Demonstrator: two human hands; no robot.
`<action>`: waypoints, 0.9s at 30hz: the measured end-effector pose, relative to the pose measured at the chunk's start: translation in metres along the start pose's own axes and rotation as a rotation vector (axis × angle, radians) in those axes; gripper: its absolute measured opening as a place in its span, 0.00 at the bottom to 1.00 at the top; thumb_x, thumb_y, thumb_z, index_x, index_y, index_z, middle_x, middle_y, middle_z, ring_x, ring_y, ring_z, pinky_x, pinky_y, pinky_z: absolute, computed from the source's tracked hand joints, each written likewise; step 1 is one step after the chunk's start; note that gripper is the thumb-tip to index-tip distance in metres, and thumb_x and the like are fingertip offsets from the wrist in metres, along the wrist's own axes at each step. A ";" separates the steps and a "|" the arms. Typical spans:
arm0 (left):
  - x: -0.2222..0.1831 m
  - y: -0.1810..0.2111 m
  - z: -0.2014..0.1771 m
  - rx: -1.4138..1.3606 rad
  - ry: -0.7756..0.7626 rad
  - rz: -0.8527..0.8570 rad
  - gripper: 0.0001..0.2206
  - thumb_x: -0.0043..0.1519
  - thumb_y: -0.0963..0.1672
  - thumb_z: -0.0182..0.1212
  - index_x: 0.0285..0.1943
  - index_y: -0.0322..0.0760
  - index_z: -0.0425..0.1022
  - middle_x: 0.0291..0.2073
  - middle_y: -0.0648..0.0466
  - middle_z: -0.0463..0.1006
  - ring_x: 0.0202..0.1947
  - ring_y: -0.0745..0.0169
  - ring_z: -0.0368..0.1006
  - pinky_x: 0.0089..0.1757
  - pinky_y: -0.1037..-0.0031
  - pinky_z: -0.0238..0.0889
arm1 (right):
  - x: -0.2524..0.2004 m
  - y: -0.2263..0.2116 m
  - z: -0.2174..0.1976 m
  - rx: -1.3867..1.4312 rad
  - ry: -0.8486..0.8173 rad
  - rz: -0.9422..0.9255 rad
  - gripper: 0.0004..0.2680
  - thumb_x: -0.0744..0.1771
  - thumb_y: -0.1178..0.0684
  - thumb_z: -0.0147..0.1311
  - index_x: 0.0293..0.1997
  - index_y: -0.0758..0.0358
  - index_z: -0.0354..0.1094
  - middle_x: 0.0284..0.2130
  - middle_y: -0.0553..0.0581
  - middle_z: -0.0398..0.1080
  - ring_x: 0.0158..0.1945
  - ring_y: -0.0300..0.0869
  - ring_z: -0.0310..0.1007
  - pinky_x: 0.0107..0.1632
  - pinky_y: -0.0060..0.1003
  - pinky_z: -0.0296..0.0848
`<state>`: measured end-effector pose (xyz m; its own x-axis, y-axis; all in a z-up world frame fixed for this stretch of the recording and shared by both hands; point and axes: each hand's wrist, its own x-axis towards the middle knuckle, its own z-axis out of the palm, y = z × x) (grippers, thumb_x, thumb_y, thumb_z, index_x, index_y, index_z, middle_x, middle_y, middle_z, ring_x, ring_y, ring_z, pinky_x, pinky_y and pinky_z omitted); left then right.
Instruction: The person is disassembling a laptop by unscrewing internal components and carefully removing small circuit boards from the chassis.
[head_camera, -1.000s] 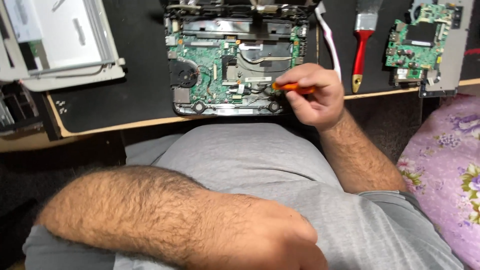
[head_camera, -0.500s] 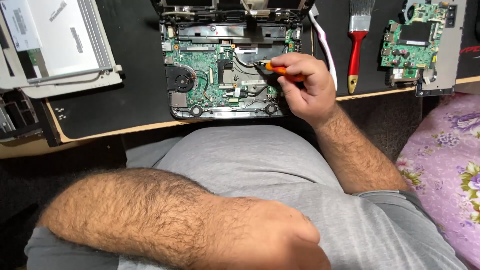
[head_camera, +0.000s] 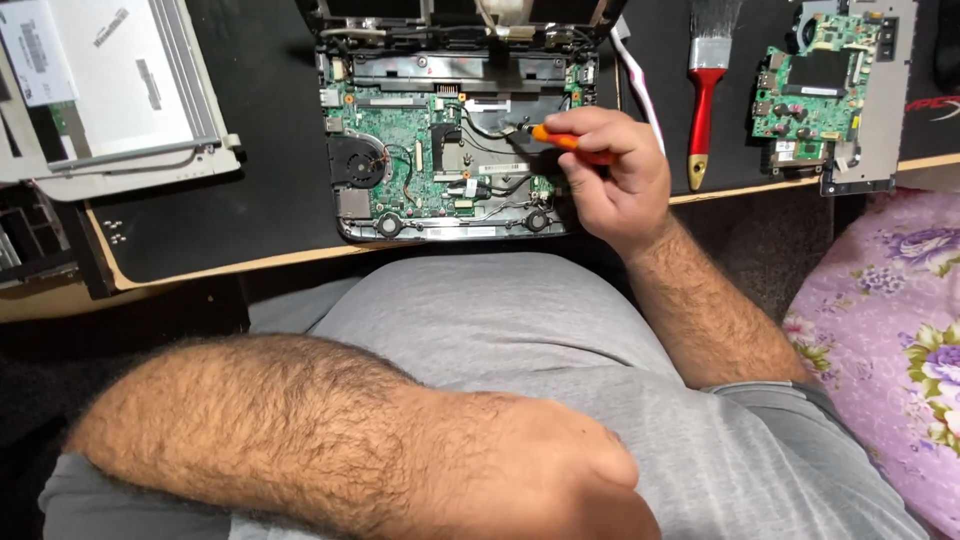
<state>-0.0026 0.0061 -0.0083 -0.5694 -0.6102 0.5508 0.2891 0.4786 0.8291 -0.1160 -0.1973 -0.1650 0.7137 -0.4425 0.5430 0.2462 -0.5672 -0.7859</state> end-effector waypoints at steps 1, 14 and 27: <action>-0.001 0.000 0.003 0.001 0.001 0.001 0.17 0.72 0.45 0.31 0.31 0.30 0.56 0.32 0.42 0.63 0.27 0.40 0.56 0.32 0.52 0.49 | -0.002 0.000 -0.001 0.000 -0.002 0.000 0.07 0.70 0.67 0.51 0.48 0.65 0.58 0.49 0.72 0.72 0.55 0.59 0.76 0.61 0.50 0.77; -0.014 -0.031 -0.117 0.960 0.381 -0.098 0.07 0.59 0.46 0.70 0.34 0.41 0.80 0.31 0.54 0.80 0.34 0.47 0.75 0.40 0.57 0.65 | 0.009 -0.039 -0.012 0.079 0.397 -0.060 0.08 0.71 0.57 0.52 0.49 0.58 0.53 0.44 0.73 0.69 0.50 0.57 0.74 0.55 0.47 0.76; -0.057 -0.085 -0.160 0.465 0.509 -0.193 0.10 0.61 0.42 0.73 0.49 0.33 0.81 0.40 0.51 0.83 0.41 0.62 0.78 0.37 0.77 0.70 | 0.026 -0.059 0.003 0.037 0.396 -0.146 0.09 0.70 0.55 0.56 0.49 0.53 0.56 0.41 0.69 0.72 0.42 0.54 0.76 0.50 0.46 0.78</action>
<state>0.1282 -0.1007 -0.0942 -0.1150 -0.8756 0.4692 -0.2031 0.4831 0.8517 -0.1104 -0.1736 -0.1057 0.3641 -0.5964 0.7154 0.3548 -0.6214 -0.6986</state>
